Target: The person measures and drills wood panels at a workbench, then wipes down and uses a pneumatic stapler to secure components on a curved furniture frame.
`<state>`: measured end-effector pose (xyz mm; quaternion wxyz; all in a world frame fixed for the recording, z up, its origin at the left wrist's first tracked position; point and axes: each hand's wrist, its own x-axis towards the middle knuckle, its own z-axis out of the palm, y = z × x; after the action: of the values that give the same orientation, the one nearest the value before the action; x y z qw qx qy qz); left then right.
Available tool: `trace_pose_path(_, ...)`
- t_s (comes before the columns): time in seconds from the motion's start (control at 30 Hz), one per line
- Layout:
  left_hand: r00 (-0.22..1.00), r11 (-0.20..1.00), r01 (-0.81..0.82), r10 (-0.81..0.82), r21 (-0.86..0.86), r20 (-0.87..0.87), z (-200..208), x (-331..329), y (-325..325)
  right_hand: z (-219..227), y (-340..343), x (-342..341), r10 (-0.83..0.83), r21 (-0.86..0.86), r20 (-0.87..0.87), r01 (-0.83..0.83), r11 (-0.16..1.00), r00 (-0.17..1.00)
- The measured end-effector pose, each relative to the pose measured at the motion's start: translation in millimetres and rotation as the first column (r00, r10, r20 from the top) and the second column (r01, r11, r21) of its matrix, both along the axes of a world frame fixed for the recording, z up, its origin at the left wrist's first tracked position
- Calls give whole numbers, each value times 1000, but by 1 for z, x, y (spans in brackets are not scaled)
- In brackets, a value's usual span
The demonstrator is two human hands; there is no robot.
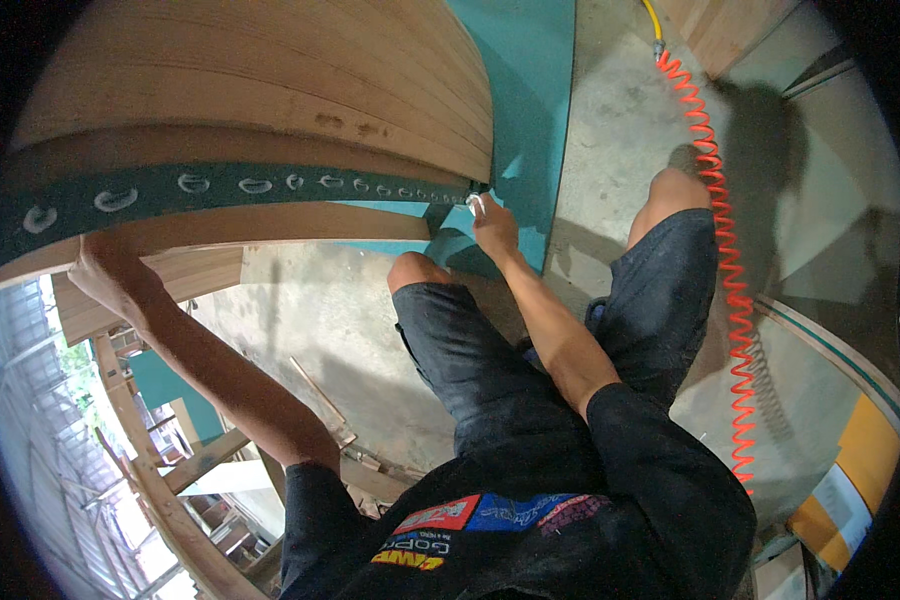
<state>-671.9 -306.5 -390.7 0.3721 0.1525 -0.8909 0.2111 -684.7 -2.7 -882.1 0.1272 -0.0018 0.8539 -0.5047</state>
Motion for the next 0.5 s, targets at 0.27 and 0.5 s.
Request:
trace_pose_path(0.27, 947, 952, -257, 283, -167, 152, 14, 4, 6, -19, 6, -7, -17, -45, 64, 20, 999, 998)
trace_pose_path(0.5, 976, 919, -131, 185, -371, 114, 21, 13, -13, -35, -7, -17, -89, 37, 268, 82, 996, 959)
